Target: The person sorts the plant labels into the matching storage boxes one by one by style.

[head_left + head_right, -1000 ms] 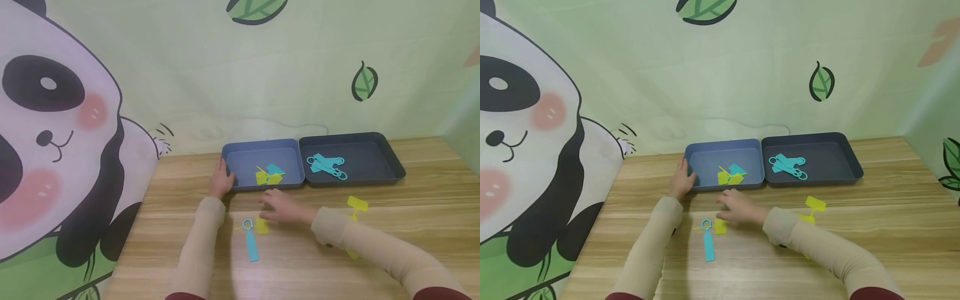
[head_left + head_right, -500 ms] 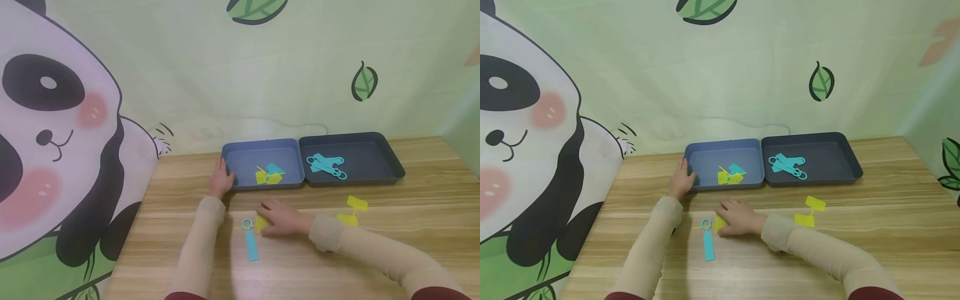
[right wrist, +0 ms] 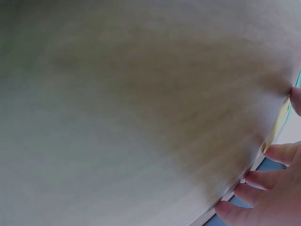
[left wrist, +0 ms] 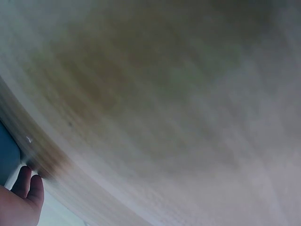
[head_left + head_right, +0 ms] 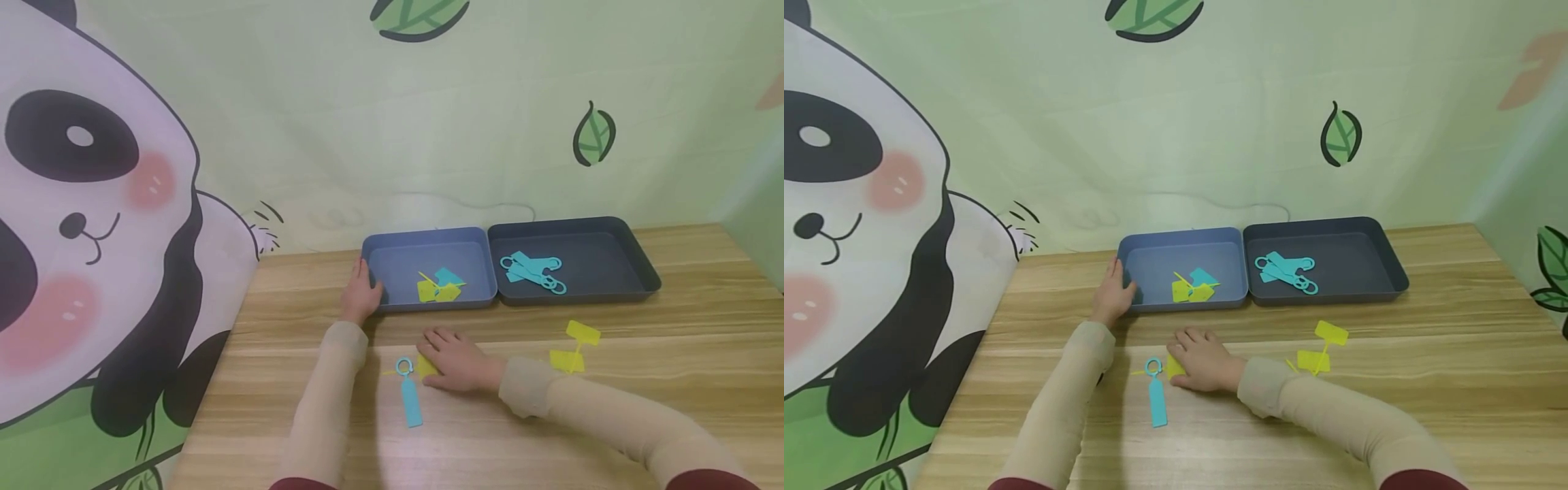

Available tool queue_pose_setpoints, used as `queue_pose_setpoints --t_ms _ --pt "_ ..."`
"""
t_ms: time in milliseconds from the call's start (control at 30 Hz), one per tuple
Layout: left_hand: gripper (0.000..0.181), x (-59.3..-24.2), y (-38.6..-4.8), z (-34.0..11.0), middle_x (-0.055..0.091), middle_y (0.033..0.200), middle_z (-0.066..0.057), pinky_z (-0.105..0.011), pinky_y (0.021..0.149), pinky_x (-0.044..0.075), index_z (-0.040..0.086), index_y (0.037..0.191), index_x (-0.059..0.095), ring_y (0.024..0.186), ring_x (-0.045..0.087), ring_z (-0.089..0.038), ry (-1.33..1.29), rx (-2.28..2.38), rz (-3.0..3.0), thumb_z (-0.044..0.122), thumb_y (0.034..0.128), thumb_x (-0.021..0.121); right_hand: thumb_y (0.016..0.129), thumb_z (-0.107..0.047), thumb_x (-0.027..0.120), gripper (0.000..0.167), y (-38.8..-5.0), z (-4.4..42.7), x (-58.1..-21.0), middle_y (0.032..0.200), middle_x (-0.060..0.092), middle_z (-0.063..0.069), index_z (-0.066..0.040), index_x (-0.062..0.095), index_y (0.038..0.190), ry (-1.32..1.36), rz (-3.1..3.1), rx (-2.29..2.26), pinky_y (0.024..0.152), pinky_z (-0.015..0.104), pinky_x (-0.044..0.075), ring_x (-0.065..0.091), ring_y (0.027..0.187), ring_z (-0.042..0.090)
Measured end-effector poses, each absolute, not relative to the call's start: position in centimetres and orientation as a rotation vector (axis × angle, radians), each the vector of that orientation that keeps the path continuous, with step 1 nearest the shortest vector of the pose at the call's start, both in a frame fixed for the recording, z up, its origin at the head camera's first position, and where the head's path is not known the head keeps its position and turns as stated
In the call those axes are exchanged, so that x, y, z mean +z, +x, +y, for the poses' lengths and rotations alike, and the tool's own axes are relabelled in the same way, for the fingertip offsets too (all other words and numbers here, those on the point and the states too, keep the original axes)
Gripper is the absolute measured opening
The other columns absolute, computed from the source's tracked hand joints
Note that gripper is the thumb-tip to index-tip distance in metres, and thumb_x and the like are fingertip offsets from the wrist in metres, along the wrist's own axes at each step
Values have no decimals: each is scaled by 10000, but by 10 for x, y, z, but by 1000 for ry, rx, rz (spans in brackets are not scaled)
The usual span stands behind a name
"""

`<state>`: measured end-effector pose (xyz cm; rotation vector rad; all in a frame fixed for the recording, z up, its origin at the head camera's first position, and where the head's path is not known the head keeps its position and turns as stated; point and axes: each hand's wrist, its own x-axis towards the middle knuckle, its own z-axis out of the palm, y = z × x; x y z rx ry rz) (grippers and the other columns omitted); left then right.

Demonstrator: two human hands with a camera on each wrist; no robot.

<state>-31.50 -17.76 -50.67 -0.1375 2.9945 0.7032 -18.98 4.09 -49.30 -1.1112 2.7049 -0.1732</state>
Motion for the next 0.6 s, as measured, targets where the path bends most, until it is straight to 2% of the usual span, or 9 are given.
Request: queue_pose_setpoints --t_ms 267,600 --pt "675 -507 -314 -177 66 1503 -48 -423 1054 264 57 1421 127 1350 192 -234 -130 706 3001 331 871 408 851 -465 478 585 -192 39 -498 1422 297 136 -128 406 1324 -1073 2724 -242 1007 546 273 253 1313 309" --pt "674 -507 -314 -177 64 1504 -34 -414 1053 269 59 1421 130 1341 217 -235 -131 705 3009 334 871 409 798 -402 584 535 -198 35 -499 1387 350 146 -127 483 1246 -1024 2730 -384 1003 549 276 298 1285 335"
